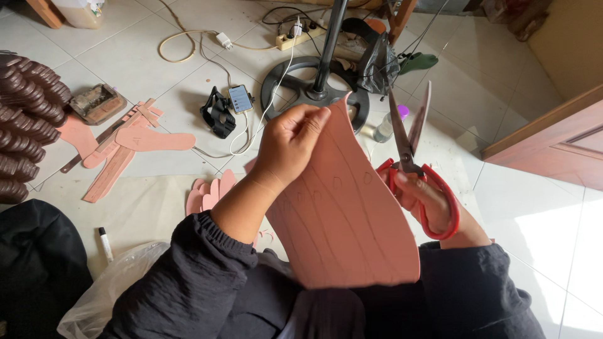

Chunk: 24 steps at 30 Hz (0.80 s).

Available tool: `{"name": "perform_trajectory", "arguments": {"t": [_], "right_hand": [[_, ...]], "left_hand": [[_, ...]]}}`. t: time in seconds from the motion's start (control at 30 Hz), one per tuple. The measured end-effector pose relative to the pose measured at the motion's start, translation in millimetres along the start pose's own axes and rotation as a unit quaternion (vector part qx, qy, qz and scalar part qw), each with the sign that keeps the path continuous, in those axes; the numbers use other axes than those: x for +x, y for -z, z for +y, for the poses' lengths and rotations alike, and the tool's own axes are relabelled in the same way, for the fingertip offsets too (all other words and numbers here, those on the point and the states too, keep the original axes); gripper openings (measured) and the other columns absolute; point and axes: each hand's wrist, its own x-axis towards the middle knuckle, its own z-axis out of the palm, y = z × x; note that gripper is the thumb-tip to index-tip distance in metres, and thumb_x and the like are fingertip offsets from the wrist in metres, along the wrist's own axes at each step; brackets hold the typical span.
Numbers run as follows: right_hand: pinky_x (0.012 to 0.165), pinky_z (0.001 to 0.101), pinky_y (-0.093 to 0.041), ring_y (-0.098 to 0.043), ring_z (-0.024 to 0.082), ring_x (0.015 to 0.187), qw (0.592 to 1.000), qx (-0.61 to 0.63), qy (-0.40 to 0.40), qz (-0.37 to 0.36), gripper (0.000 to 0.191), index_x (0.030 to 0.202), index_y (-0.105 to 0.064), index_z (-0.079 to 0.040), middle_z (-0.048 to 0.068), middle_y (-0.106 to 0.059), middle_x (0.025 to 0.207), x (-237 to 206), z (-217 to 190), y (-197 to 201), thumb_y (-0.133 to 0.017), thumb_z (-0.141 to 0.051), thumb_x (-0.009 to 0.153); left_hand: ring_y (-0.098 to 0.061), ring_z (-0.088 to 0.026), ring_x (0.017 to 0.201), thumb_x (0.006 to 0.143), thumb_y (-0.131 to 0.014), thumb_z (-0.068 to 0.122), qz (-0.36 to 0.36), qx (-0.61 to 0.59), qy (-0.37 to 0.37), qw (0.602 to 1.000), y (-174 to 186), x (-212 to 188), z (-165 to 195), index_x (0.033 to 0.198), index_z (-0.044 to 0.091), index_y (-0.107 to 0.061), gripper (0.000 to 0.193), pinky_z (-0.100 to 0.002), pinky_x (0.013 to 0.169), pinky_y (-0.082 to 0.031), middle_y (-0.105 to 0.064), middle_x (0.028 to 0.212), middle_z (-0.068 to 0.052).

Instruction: The person uses red-handled scissors to cut a pink foam sheet along pre-drawn outlines, producing multiple elongated shapes. The person holds the foam with one hand and cuts with the other, placing finished pieces on the floor.

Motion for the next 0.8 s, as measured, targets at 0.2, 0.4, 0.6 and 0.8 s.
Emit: {"name": "perform_trajectory", "arguments": {"t": [0.2,0.4,0.6,0.8], "right_hand": [[0.062,0.033,-0.047,-0.058,0.015,0.07,0.981,-0.189,-0.043,-0.004,0.028,0.103,-0.07,-0.002,0.005,-0.069,0.08,5.6,0.3,-12.7,-0.062,-0.024,0.088],[0.062,0.0296,-0.049,-0.054,0.011,0.071,0.959,-0.275,-0.001,-0.065,0.033,0.096,-0.066,0.002,0.004,-0.065,0.075,-1.1,-3.4,-20.4,-0.059,-0.029,0.094],[0.065,0.0299,-0.046,-0.057,0.012,0.073,0.992,-0.125,-0.013,-0.007,0.029,0.098,-0.067,0.001,0.004,-0.063,0.079,-5.0,5.8,-15.8,-0.056,-0.026,0.096],[0.071,0.0286,-0.046,-0.058,0.011,0.078,0.999,0.019,0.022,-0.038,0.016,0.097,-0.066,0.001,0.001,-0.064,0.084,13.4,3.3,-19.2,-0.067,-0.013,0.089]], "left_hand": [[-0.058,-0.008,0.056,0.097,-0.07,0.037,-0.001,0.151,0.01,0.988,-7.0,-5.2,10.8,0.092,0.008,-0.075,0.03,-0.026,0.054,-0.046,-0.066,0.065,0.0],[-0.064,-0.013,0.055,0.095,-0.07,0.037,0.013,0.19,-0.031,0.981,-5.7,-6.7,27.4,0.088,0.009,-0.073,0.029,-0.029,0.052,-0.049,-0.07,0.067,0.0],[-0.065,-0.015,0.056,0.097,-0.069,0.039,0.017,0.187,-0.025,0.982,-7.3,-5.5,23.7,0.086,0.009,-0.072,0.032,-0.03,0.053,-0.05,-0.07,0.067,-0.002],[-0.067,-0.021,0.061,0.099,-0.07,0.037,0.03,0.243,-0.079,0.966,-4.4,-3.1,23.8,0.09,0.008,-0.072,0.03,-0.034,0.055,-0.051,-0.072,0.073,-0.005]]}}
